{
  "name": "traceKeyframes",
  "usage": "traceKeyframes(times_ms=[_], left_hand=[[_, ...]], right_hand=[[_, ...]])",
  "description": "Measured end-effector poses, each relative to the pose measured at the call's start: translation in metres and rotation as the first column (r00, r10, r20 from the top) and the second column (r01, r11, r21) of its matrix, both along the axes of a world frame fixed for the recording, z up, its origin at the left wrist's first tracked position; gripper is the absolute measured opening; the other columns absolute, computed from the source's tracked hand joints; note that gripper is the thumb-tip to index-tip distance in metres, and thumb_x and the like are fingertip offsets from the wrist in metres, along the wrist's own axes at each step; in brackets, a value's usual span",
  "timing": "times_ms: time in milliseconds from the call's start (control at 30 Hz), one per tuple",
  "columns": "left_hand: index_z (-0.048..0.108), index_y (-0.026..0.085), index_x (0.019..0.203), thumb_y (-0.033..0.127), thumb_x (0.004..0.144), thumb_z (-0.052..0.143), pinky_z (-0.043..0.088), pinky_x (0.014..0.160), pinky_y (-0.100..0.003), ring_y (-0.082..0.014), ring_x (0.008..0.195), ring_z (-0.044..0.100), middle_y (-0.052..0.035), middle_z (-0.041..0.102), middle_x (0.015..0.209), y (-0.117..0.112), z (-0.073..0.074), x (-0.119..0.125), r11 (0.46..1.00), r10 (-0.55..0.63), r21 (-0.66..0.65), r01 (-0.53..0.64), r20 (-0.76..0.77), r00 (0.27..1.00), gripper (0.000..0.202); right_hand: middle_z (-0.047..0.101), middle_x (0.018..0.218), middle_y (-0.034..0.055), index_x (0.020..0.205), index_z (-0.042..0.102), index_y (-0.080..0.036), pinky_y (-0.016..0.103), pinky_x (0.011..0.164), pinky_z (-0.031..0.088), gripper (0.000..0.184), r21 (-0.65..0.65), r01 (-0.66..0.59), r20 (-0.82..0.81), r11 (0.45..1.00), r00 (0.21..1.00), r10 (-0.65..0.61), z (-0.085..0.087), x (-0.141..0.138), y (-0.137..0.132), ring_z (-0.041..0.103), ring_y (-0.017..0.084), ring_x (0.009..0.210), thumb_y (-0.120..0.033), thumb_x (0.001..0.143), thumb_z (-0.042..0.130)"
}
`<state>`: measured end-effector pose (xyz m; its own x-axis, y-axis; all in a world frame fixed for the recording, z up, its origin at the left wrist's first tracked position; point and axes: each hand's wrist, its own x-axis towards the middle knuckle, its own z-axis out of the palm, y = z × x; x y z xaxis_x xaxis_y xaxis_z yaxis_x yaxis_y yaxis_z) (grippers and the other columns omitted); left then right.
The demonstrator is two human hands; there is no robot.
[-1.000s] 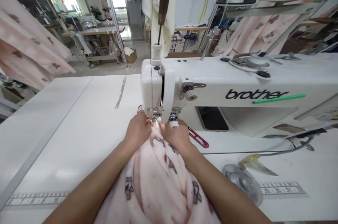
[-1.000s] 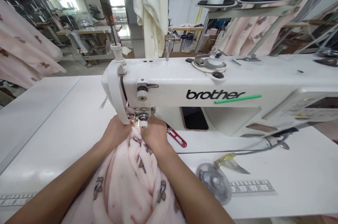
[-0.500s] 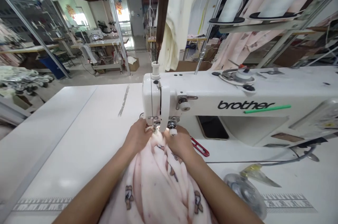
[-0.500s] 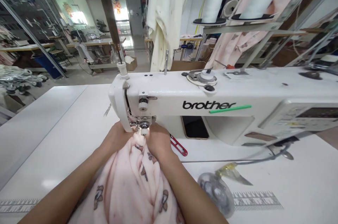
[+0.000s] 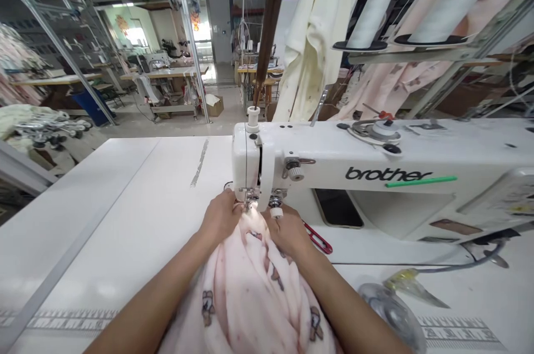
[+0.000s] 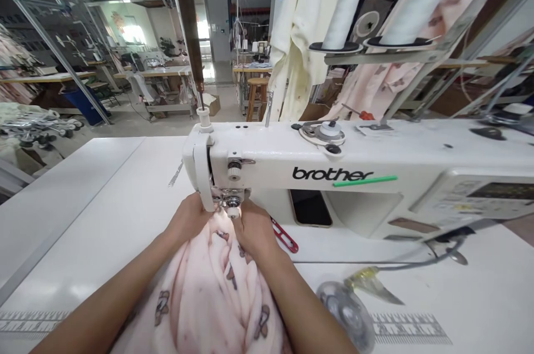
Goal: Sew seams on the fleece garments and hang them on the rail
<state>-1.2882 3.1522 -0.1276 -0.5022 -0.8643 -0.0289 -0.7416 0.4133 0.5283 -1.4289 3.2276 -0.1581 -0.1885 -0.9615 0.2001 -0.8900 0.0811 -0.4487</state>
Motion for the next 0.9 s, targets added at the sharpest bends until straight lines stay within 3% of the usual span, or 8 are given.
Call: traceKeyframes(times_ms=[133, 600, 900], left_hand=[[0.052, 0.019, 0.067, 0.015, 0.079, 0.045, 0.035, 0.059, -0.024, -0.0166, 0.071, 0.054, -0.0009, 0.056, 0.073, -0.002, 0.000, 0.000, 1.000, -0.011, 0.003, 0.011, -0.010, 1.000, 0.014], [0.051, 0.019, 0.067, 0.014, 0.075, 0.043, 0.038, 0.062, -0.026, -0.0189, 0.077, 0.056, -0.0016, 0.057, 0.076, -0.003, -0.003, 0.004, 0.999, -0.047, 0.004, 0.047, -0.034, 0.998, 0.013], [0.059, 0.019, 0.078, 0.012, 0.075, 0.043, 0.040, 0.067, -0.026, -0.0189, 0.082, 0.059, -0.0041, 0.062, 0.090, 0.004, -0.005, 0.006, 0.999, -0.043, -0.037, 0.040, -0.075, 0.996, 0.017]], right_hand=[[0.065, 0.074, 0.0103, 0.080, 0.059, -0.014, 0.026, 0.059, 0.034, 0.032, 0.032, 0.026, -0.004, 0.999, 1.000, -0.026, 0.001, 0.001, 0.000, 0.057, 0.021, 0.067, -0.019, 0.088, 0.028], [0.066, 0.080, 0.0137, 0.087, 0.059, -0.011, 0.028, 0.060, 0.033, 0.029, 0.090, 0.039, 0.012, 0.995, 0.999, -0.041, 0.004, 0.003, 0.000, 0.058, 0.022, 0.071, -0.016, 0.087, 0.031], [0.068, 0.082, 0.0108, 0.084, 0.063, -0.014, 0.028, 0.068, 0.041, 0.031, 0.033, -0.021, 0.133, 0.999, 0.991, 0.016, 0.012, -0.003, 0.003, 0.061, 0.021, 0.076, -0.021, 0.088, 0.033]])
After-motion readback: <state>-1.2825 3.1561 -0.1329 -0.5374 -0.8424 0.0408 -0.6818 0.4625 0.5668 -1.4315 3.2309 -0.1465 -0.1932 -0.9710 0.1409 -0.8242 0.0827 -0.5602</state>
